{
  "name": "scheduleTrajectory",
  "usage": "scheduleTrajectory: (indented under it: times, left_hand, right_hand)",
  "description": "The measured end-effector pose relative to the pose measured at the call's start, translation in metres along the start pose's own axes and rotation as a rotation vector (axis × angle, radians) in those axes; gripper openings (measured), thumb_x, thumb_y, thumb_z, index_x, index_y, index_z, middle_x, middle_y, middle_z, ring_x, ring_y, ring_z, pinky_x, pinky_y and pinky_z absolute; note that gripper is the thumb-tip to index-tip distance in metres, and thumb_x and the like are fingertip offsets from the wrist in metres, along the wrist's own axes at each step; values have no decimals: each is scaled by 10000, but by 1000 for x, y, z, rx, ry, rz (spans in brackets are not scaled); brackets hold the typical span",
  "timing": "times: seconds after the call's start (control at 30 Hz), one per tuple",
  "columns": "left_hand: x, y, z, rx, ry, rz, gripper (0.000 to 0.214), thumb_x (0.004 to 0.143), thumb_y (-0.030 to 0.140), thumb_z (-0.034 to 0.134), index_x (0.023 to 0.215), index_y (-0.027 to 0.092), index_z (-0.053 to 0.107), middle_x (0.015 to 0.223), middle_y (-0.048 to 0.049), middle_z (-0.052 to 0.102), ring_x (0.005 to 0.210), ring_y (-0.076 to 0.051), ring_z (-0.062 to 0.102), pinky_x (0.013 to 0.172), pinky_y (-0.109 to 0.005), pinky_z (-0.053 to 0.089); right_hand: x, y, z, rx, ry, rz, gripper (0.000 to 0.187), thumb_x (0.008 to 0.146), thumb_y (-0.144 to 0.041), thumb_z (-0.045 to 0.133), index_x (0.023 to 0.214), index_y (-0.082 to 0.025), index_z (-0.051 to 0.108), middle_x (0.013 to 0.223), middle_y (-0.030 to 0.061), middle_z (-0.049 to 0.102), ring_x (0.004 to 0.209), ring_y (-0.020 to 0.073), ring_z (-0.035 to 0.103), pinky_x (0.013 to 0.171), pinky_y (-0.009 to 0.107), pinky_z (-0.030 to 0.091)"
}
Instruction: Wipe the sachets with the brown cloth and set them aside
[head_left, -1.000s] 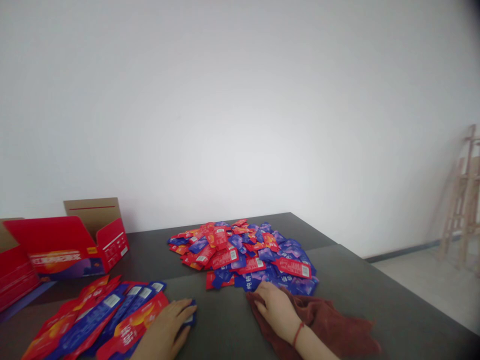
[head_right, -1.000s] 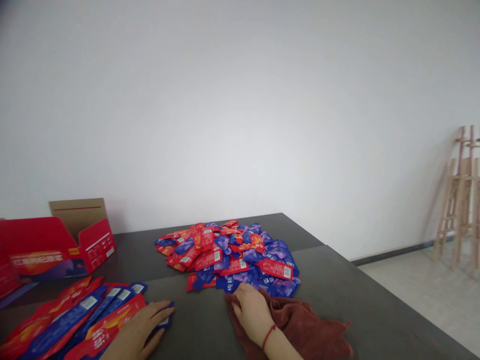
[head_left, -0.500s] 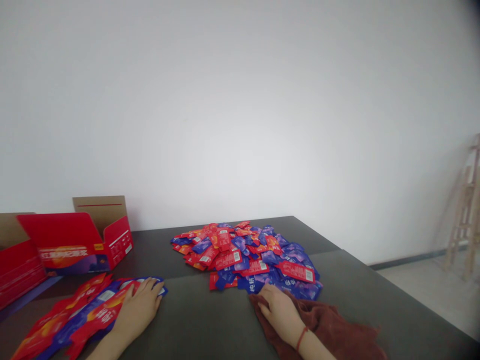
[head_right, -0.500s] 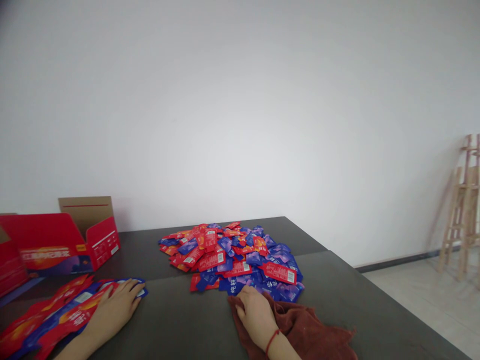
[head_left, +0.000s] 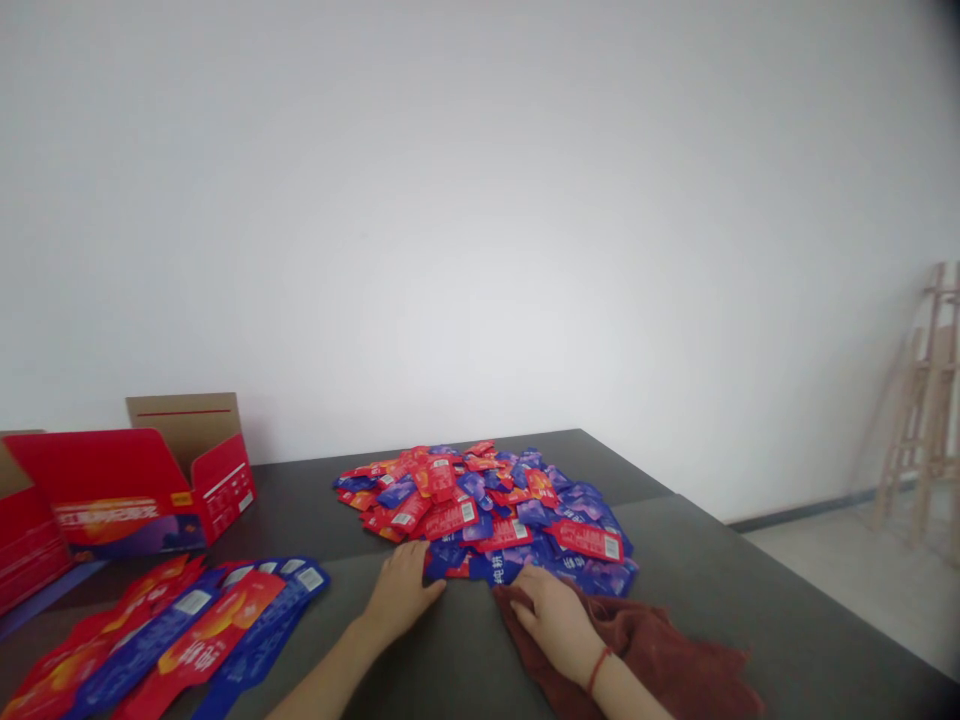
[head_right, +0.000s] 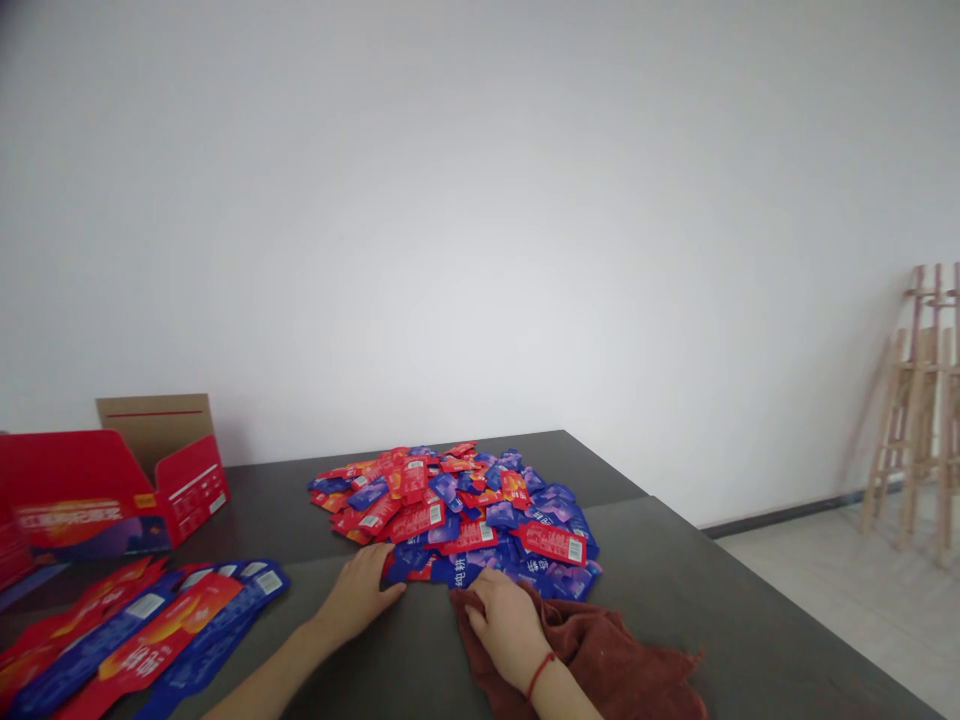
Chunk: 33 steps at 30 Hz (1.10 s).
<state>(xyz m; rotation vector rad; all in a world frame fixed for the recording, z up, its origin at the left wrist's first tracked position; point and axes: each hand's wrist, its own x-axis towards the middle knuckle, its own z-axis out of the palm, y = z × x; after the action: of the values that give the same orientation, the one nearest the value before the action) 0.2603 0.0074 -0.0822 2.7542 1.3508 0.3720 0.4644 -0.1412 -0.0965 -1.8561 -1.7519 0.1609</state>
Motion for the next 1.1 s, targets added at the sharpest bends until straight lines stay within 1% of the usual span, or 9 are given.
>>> scheduleTrajectory:
  times: [0.13,0.23,0.33,0.47,0.6,0.73,0.87,1.0,1.1]
  left_hand:
    - [-7,-10,-9,-7,-8,35,484,753,396,633,1166,147,591,1318,-147,548,1249,-305,464,1034,-419,355]
    - [-29,-10,-16,3,10,126,444,780,348,622,1186,174,585,1378,-135,509,1299,-305,417,1095,-468,279]
    - [-63,7,-22,-6,22,243,382,800,316,611,1161,194,602,1265,-119,601,1224,-309,491,1093,-513,277]
    - [-94,37,-26,-109,-132,442,227,822,284,597,1040,257,657,1174,-61,650,1106,-269,572,1000,-441,420]
    - [-85,32,-21,-143,-85,385,527,794,163,564,1305,287,515,1403,-48,498,1290,-257,436,1097,-456,326]
    - [-63,14,-18,-115,-118,329,672,770,296,661,1396,238,422,1488,-86,386,1351,-283,354,1118,-473,278]
    - [-59,39,-18,2,-70,298,506,842,397,614,1300,194,544,1294,-131,583,1188,-308,519,1049,-493,334]
    - [-67,76,-16,129,-18,236,383,869,458,575,967,110,704,946,-189,678,975,-354,592,947,-541,376]
    - [-73,70,-15,43,-8,305,292,873,422,577,950,165,695,967,-142,674,972,-330,586,917,-513,403]
  right_hand:
    - [1,0,-1,-4,-7,2,185,888,-207,471,810,-201,639,910,36,663,889,184,592,803,268,387]
    - [0,-2,-4,-6,-28,4,216,901,-214,450,820,-200,650,910,40,667,890,185,593,807,270,387]
    - [0,-5,-5,-12,-31,10,221,894,-201,445,841,-200,659,930,46,671,909,188,594,822,273,389]
    - [0,-5,-5,-15,-24,17,186,849,-160,483,858,-201,664,941,50,667,944,192,593,846,270,390]
    - [0,-3,-5,-23,-18,17,193,870,-178,461,835,-196,650,927,53,660,910,192,593,825,278,401]
    - [1,0,-4,-13,3,10,199,885,-190,443,828,-196,634,917,53,655,894,189,592,818,280,409]
    - [0,1,-6,38,55,-5,225,901,-212,427,809,-196,631,887,56,641,867,195,585,806,295,426]
    - [-3,-3,-16,98,167,-70,238,921,-225,420,915,-199,657,942,69,647,917,204,575,850,308,428]
    - [-7,-8,-21,91,184,-109,244,918,-203,427,998,-215,657,1008,69,645,961,203,565,880,308,421]
